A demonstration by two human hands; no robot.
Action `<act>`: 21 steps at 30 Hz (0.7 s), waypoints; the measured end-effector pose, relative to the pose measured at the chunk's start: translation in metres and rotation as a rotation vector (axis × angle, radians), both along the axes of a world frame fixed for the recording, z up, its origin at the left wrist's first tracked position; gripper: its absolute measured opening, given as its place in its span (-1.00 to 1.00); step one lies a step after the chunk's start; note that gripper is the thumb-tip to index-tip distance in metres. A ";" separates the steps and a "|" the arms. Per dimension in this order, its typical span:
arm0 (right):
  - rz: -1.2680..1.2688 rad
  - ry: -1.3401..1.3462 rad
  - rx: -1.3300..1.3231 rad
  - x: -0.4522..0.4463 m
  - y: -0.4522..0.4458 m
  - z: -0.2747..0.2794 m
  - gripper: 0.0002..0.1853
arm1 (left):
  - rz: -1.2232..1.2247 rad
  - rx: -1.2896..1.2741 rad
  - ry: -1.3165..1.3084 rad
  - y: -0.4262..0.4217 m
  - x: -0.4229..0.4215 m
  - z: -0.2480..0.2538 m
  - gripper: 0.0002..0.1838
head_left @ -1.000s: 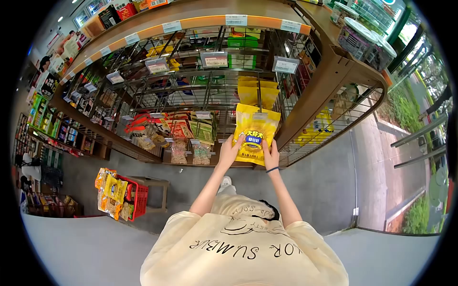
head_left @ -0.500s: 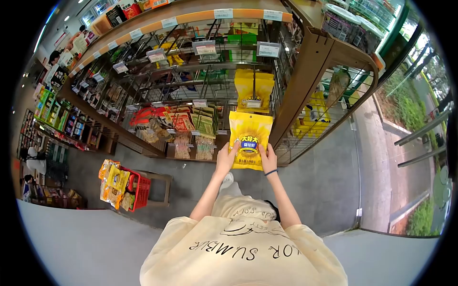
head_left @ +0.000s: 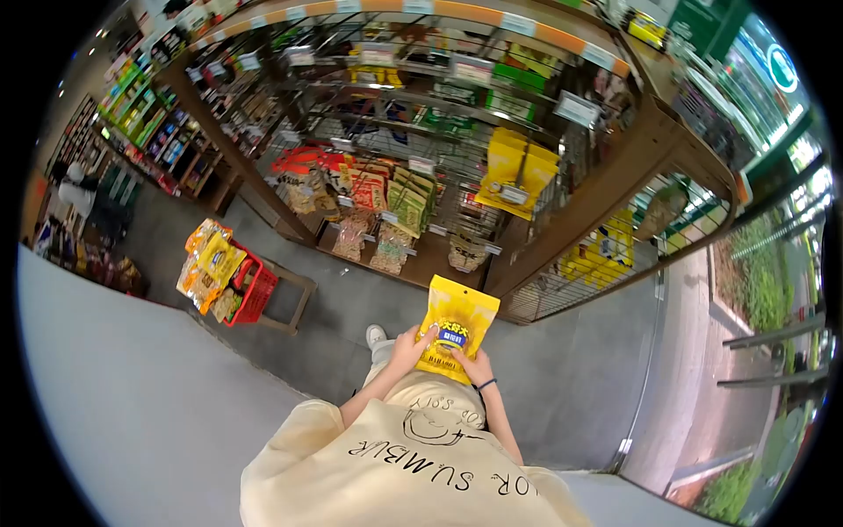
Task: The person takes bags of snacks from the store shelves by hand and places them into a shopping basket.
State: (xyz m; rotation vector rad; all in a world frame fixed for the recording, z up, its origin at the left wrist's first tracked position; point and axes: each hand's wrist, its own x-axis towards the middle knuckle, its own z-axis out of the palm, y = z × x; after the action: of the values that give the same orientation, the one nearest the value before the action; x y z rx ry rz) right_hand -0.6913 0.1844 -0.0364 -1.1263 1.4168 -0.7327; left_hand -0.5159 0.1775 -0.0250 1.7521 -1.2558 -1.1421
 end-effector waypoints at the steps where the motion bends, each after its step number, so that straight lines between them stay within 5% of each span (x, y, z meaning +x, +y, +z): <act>1: 0.039 -0.088 0.051 0.005 0.003 0.000 -0.60 | 0.028 0.003 0.003 0.002 0.005 0.004 -0.46; 5: 0.078 -0.312 0.165 0.029 -0.005 0.002 -0.57 | 0.070 0.050 -0.030 0.016 0.028 0.016 -0.46; 21: 0.728 -0.226 0.206 0.288 0.007 -0.004 -0.65 | 0.792 -0.012 0.158 0.136 0.234 -0.001 -0.52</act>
State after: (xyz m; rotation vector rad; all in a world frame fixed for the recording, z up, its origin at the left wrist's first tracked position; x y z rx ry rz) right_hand -0.4037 0.1913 -0.0406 -1.2361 0.7783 -0.1775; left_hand -0.2820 0.3138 -0.0261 1.8425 -0.3843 -0.7666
